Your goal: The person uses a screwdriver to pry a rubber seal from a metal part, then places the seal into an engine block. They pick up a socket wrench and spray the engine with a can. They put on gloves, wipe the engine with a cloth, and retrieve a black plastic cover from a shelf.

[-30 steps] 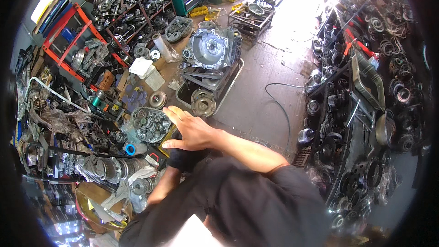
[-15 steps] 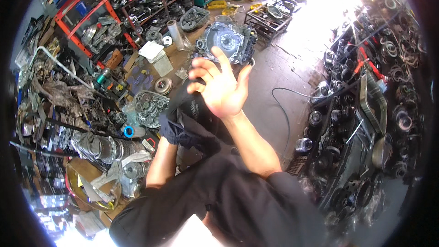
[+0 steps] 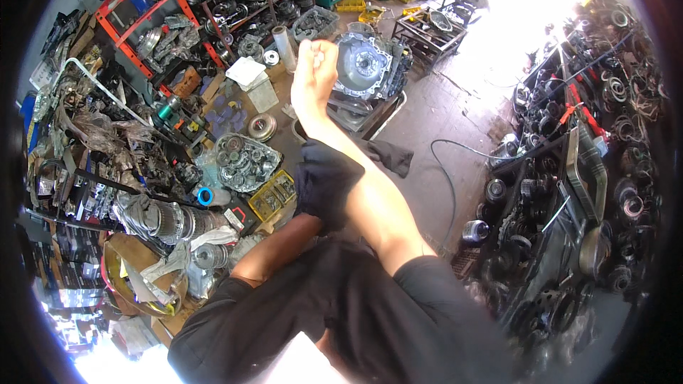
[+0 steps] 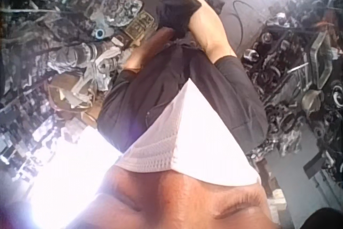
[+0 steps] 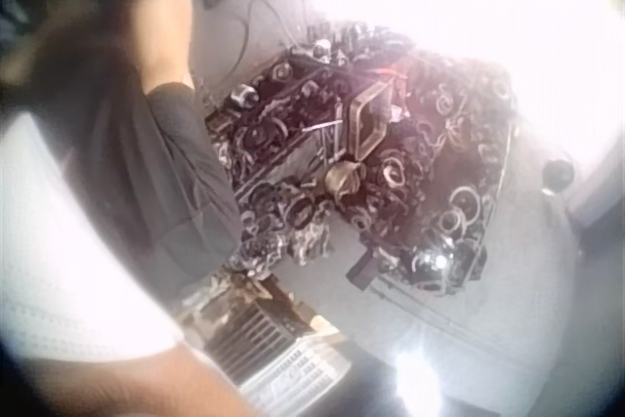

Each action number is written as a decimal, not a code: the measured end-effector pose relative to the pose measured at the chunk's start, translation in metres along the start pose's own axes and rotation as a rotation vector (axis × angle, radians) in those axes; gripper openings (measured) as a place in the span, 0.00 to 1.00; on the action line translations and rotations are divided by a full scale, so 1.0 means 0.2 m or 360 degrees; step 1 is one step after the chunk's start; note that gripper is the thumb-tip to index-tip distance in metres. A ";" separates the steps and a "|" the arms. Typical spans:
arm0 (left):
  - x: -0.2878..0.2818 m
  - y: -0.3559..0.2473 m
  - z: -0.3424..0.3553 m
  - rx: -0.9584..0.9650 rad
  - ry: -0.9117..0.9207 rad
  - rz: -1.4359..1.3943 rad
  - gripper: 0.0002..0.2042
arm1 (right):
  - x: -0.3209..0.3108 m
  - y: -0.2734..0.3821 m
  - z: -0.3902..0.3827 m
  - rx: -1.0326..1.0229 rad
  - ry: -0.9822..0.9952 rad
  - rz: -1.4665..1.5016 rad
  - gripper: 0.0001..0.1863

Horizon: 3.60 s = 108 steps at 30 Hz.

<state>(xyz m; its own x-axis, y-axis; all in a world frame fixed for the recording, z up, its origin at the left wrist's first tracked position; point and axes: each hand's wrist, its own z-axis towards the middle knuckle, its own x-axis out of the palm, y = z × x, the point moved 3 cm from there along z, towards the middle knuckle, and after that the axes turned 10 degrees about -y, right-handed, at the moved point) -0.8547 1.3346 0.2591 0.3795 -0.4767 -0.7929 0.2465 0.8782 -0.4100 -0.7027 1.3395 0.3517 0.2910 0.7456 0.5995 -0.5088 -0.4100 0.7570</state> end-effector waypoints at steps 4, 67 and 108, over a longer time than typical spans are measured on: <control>0.07 -0.10 -0.17 0.0135 0.0114 0.0037 0.13 | 0.05 0.03 0.14 -0.0806 0.0016 -0.0604 0.12; 1.62 -0.42 1.58 -0.1239 0.0849 -0.2461 0.05 | -2.49 -0.10 1.51 0.0784 -0.0831 -0.1295 0.11; 2.97 -0.93 2.23 -0.1533 0.1634 -0.1804 0.05 | -2.19 -0.03 3.26 0.0557 0.1484 -0.0510 0.31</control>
<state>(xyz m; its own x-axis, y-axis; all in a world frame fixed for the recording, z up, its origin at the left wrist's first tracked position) -0.2778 0.8702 0.0652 -0.3228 -0.9134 0.2479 -0.7244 0.0698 -0.6859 -0.2978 0.6733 0.2544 -0.4452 0.8949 0.0318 -0.2120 -0.1398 0.9672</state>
